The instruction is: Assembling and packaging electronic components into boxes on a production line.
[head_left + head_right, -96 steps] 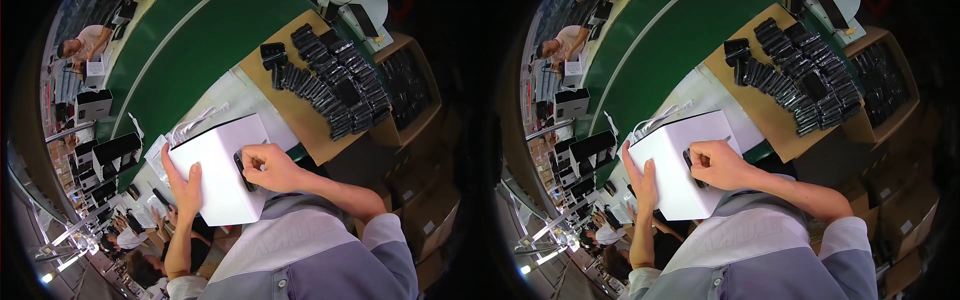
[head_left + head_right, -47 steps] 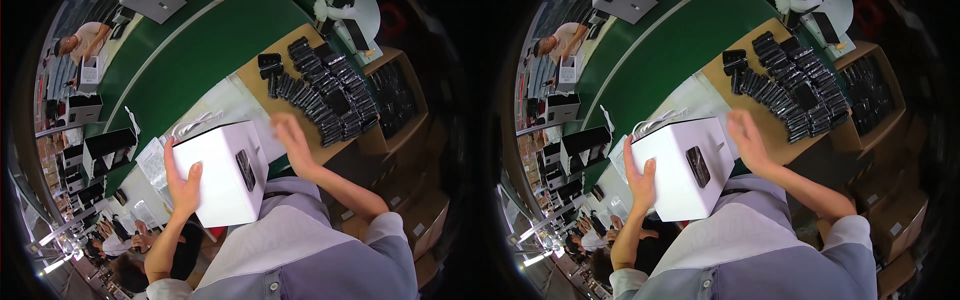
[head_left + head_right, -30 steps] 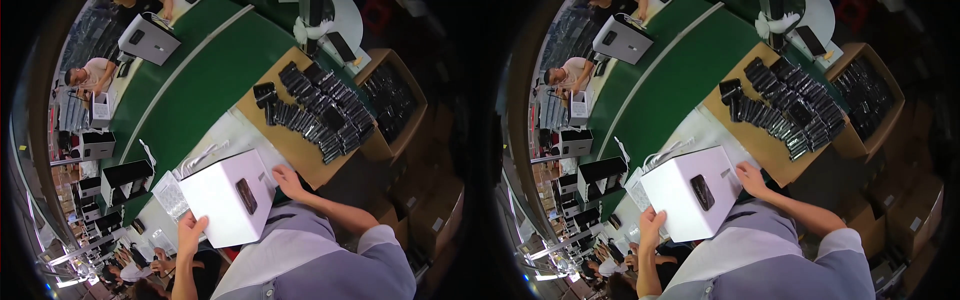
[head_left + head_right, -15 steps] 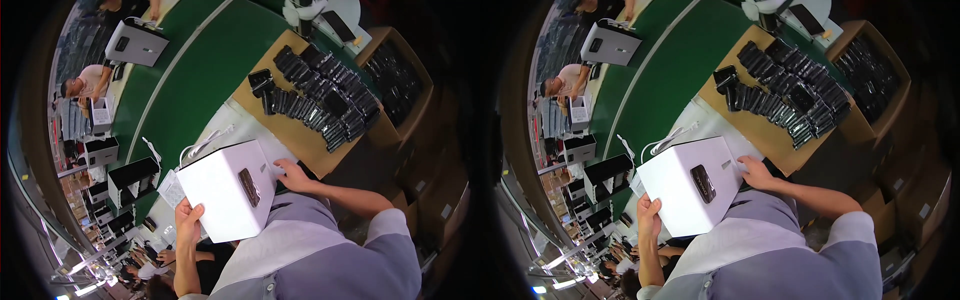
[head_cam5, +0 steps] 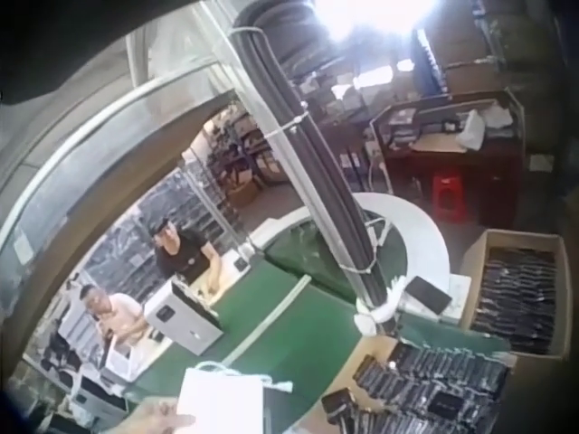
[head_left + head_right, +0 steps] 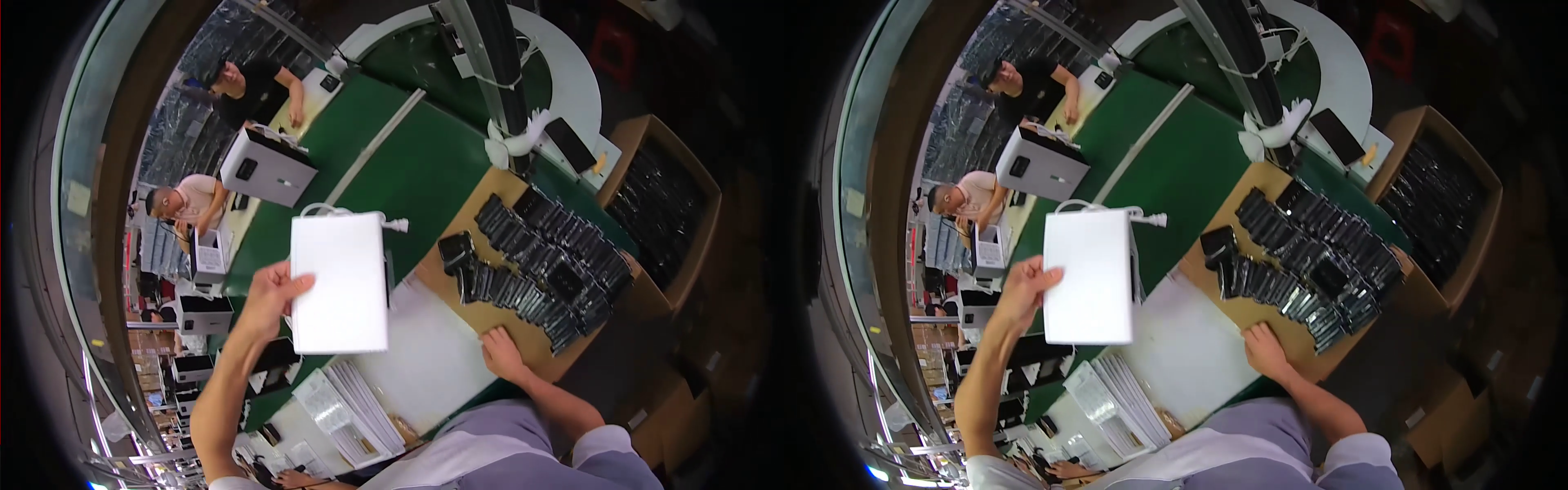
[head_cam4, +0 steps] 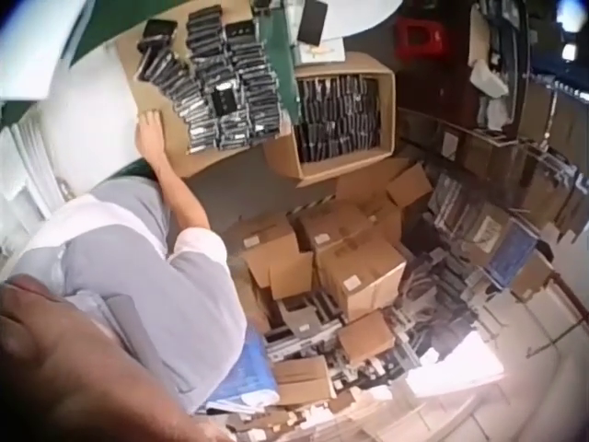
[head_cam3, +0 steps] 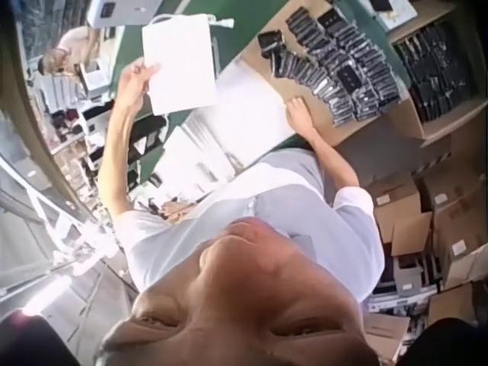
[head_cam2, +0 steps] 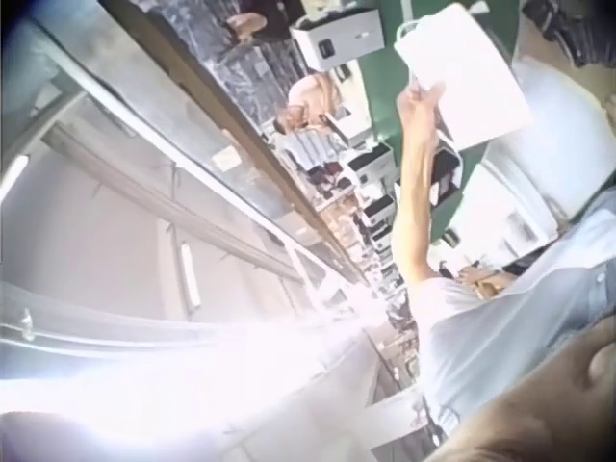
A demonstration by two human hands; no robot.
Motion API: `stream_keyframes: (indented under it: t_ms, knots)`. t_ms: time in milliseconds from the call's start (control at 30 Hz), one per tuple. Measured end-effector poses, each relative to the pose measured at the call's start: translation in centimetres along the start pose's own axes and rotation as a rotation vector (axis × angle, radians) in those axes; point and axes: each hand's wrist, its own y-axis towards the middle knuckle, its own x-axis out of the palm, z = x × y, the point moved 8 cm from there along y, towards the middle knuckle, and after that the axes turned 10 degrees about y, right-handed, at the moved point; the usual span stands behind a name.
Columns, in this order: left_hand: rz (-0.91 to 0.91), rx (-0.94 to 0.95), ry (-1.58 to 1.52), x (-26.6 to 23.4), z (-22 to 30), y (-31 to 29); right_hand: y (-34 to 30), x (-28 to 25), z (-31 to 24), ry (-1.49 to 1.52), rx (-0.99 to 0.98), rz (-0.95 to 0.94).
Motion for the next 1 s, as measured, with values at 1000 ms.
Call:
stream_keyframes:
  t_ms: [1000]
  knots:
    - [0.567, 0.275, -0.286, -29.3, 2.7, 58.2, 1.6, 2.1, 0.1, -0.404, 0.009, -0.086]
